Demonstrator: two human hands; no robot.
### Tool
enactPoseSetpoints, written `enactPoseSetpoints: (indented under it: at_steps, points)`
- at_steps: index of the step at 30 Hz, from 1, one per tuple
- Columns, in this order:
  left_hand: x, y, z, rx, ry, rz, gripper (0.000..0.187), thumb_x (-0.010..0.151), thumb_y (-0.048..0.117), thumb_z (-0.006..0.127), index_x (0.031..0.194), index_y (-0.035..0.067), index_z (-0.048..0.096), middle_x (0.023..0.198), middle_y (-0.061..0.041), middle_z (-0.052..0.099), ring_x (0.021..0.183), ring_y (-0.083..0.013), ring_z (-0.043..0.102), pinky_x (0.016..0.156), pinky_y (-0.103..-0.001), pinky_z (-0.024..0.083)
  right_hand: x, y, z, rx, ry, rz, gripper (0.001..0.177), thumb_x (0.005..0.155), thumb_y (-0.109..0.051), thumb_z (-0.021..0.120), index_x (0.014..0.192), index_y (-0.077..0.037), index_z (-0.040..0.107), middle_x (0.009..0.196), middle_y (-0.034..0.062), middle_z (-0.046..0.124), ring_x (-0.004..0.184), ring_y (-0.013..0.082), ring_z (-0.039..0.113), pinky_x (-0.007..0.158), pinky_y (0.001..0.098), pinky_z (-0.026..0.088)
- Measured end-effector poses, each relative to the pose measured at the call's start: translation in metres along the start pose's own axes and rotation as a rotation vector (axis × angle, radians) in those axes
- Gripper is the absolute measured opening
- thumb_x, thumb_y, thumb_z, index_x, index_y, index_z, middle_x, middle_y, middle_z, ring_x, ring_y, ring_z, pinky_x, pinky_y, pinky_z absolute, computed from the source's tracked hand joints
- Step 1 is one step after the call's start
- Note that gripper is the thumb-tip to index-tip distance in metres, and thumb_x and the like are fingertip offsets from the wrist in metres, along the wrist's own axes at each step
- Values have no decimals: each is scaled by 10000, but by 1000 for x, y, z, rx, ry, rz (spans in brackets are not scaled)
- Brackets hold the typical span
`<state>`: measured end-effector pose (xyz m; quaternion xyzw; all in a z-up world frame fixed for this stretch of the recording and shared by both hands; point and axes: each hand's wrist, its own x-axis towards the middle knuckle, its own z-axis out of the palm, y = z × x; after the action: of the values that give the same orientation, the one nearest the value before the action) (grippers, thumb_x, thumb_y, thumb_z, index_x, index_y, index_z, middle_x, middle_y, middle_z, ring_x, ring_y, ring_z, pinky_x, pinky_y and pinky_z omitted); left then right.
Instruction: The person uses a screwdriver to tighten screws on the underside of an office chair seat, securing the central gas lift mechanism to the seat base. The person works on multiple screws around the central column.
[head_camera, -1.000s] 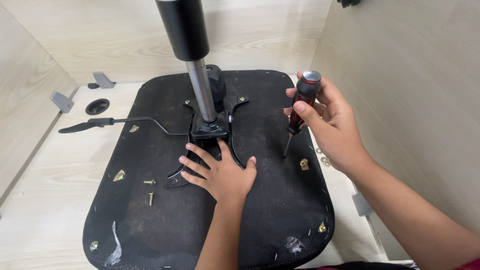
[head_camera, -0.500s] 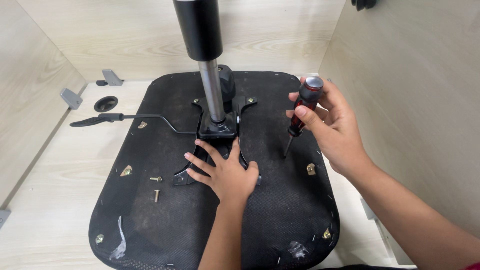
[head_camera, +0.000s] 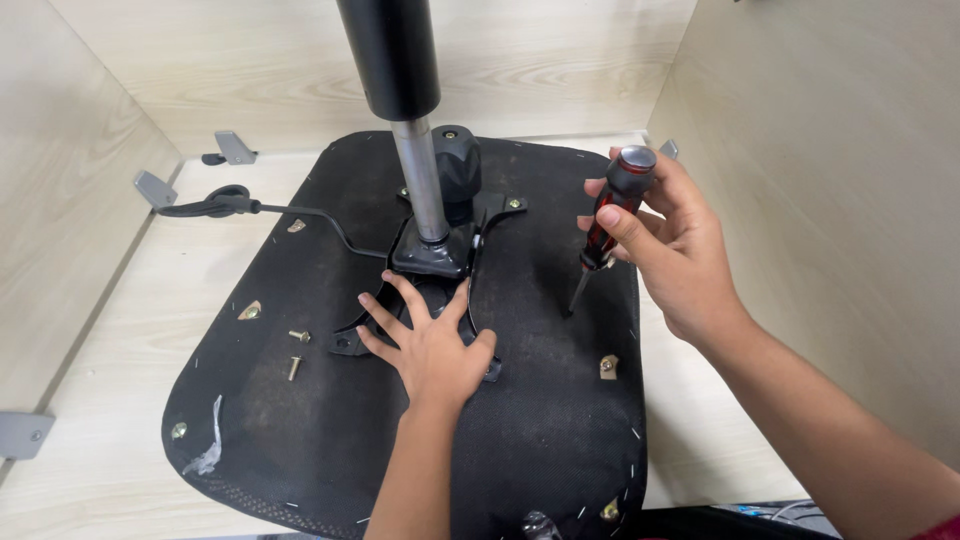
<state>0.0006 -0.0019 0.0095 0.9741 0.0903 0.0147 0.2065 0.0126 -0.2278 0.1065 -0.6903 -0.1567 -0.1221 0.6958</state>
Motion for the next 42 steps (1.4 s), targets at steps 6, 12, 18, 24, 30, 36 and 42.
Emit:
enactPoseSetpoints:
  at_steps: [6, 12, 18, 24, 30, 36, 42]
  points:
    - [-2, 8, 0, 11, 20, -38, 684, 712, 438, 729, 1381, 451, 586, 1680, -208, -106, 1483, -543, -221, 1166, -724, -91, 32, 14, -19, 36, -75, 0, 483, 986, -81, 646, 1443, -72, 489, 1302, 153, 627, 1132, 249, 711, 931, 386, 655]
    - [-2, 7, 0, 13, 3, -34, 751, 712, 409, 729, 1444, 461, 566, 1656, -225, -115, 1469, -547, -232, 1146, -728, -84, 45, 16, -26, -47, -70, -28, 474, 974, -109, 676, 1410, -97, 491, 1255, 138, 661, 1097, 255, 746, 874, 378, 666]
    - [-9, 6, 9, 1, 229, 48, 680, 698, 414, 741, 1371, 397, 647, 1691, -256, 36, 1477, -557, -86, 1144, -712, -17, 63, 24, -43, -55, -95, -40, 449, 1007, -127, 672, 1406, -143, 467, 1190, 113, 704, 1101, 230, 746, 814, 316, 616]
    - [-22, 25, 19, 34, 612, 96, 332, 797, 295, 737, 1089, 148, 684, 1234, -116, 569, 1268, -350, 485, 1081, -592, 323, 78, 40, -62, -39, -97, -137, 427, 1079, -122, 669, 1414, -146, 404, 1199, 127, 689, 1203, 197, 719, 915, 312, 622]
    - [-19, 57, 17, -225, 572, 167, 153, 882, 113, 679, 1025, 100, 626, 951, -49, 645, 931, -224, 660, 859, -386, 496, 89, 50, -67, -9, -28, -115, 433, 1084, -111, 681, 1384, -157, 372, 1230, 126, 685, 1137, 190, 704, 899, 318, 633]
    - [8, 83, 19, -423, 456, 273, 207, 908, 105, 640, 1113, 77, 650, 1073, -71, 699, 1044, -236, 704, 916, -392, 565, 108, 59, -62, 30, -2, -62, 420, 1062, -110, 667, 1360, -167, 377, 1217, 123, 683, 1114, 179, 712, 917, 335, 653]
    - [28, 80, 29, -330, 238, 331, 492, 827, 125, 691, 1310, 73, 618, 1457, -119, 552, 1407, -325, 464, 1113, -451, 401, 129, 64, -46, 93, -29, -23, 426, 1056, -106, 672, 1361, -172, 383, 1223, 123, 653, 1132, 178, 705, 926, 364, 667]
